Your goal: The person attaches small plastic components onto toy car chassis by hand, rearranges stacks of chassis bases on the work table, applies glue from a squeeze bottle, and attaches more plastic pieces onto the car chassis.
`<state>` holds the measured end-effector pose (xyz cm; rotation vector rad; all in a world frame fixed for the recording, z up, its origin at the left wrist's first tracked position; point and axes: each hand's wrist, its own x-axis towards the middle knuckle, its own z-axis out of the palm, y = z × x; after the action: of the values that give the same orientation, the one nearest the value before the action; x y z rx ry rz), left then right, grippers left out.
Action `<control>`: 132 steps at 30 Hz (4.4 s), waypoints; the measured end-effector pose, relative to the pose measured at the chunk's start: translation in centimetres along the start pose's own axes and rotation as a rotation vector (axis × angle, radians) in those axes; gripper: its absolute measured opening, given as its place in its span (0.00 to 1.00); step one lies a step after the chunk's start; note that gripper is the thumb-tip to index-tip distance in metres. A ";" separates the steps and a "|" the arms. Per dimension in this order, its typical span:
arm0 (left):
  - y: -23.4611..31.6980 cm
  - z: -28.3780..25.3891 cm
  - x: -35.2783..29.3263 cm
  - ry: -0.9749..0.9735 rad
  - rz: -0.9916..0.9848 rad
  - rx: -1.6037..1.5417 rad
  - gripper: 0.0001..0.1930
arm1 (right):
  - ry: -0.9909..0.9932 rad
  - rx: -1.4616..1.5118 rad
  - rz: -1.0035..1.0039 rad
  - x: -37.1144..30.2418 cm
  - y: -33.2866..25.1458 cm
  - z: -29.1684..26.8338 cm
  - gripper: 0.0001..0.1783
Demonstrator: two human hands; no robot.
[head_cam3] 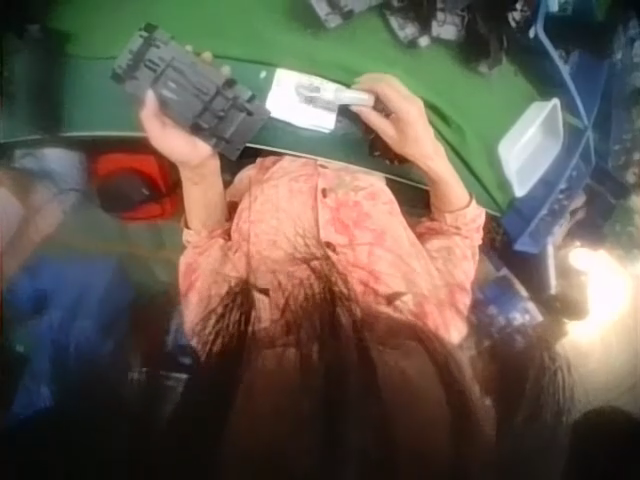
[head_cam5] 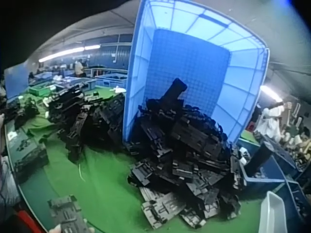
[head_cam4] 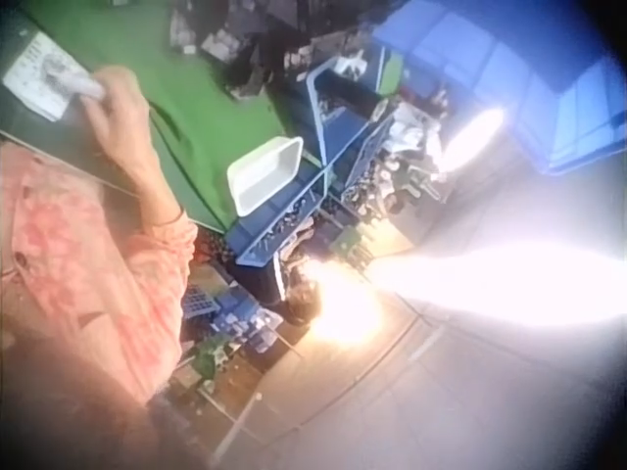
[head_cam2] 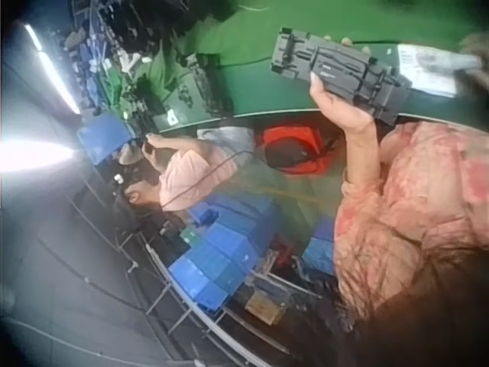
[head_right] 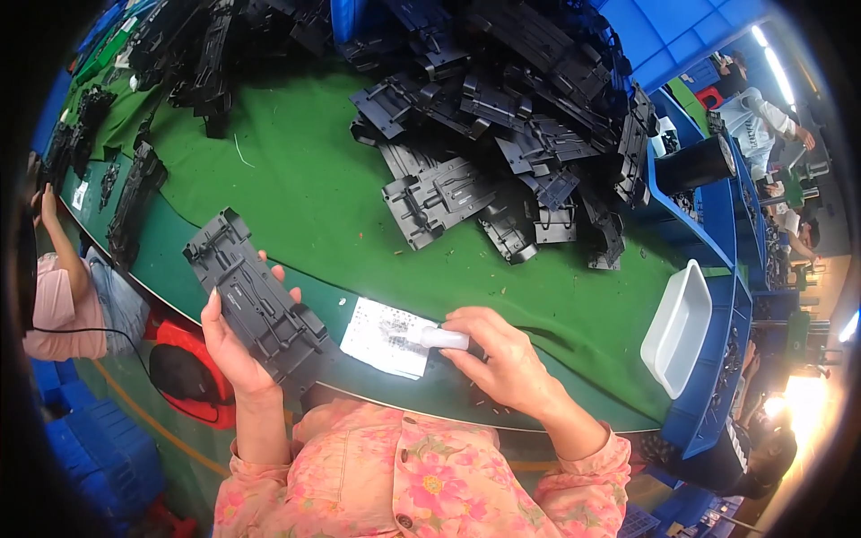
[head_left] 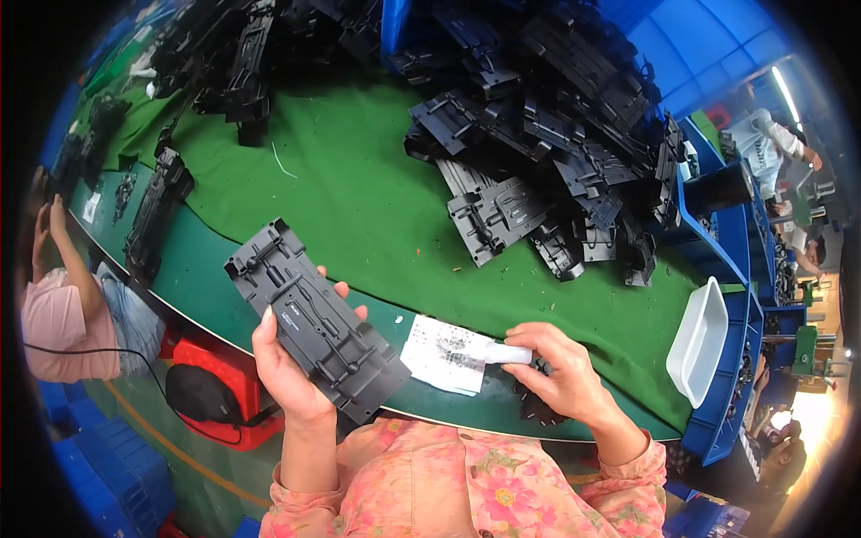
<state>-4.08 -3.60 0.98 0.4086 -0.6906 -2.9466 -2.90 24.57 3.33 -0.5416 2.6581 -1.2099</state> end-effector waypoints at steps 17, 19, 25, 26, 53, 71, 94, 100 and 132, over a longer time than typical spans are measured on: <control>0.5 0.8 -0.4 0.146 0.072 0.227 0.27 | -0.092 1.194 0.388 -0.9 1.8 -1.0 0.22; 0.0 1.8 -0.4 0.132 0.069 0.267 0.26 | 0.092 1.152 0.349 -2.0 2.7 -2.5 0.29; 0.3 0.5 0.8 -0.086 -0.003 0.138 0.26 | 0.927 0.623 0.299 -5.7 10.3 -10.4 0.14; 0.5 0.1 0.9 -0.137 -0.029 0.109 0.26 | 1.024 0.496 0.335 -6.6 12.1 -11.2 0.14; -0.8 -0.4 1.2 -0.250 -0.154 -0.014 0.29 | 0.645 -0.047 0.448 -11.9 7.4 -6.0 0.10; -2.2 0.9 -0.5 -0.054 -0.188 -0.006 0.27 | 0.253 -0.440 -0.071 -6.4 3.7 4.0 0.31; -1.9 -0.4 -0.6 -0.122 -0.203 -0.067 0.27 | 0.150 -0.440 -0.285 -5.8 1.9 1.3 0.17; -1.9 -0.5 -0.4 -0.099 -0.217 -0.120 0.27 | 0.125 -0.537 -0.240 -5.7 1.0 1.3 0.16; -0.7 -1.0 -0.6 -0.015 -0.154 -0.099 0.27 | 0.012 0.785 0.491 0.3 -1.4 0.4 0.11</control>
<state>-3.29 -3.30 -0.09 0.4508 -0.5341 -3.1155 -2.65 23.31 4.15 0.2282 1.8850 -1.8691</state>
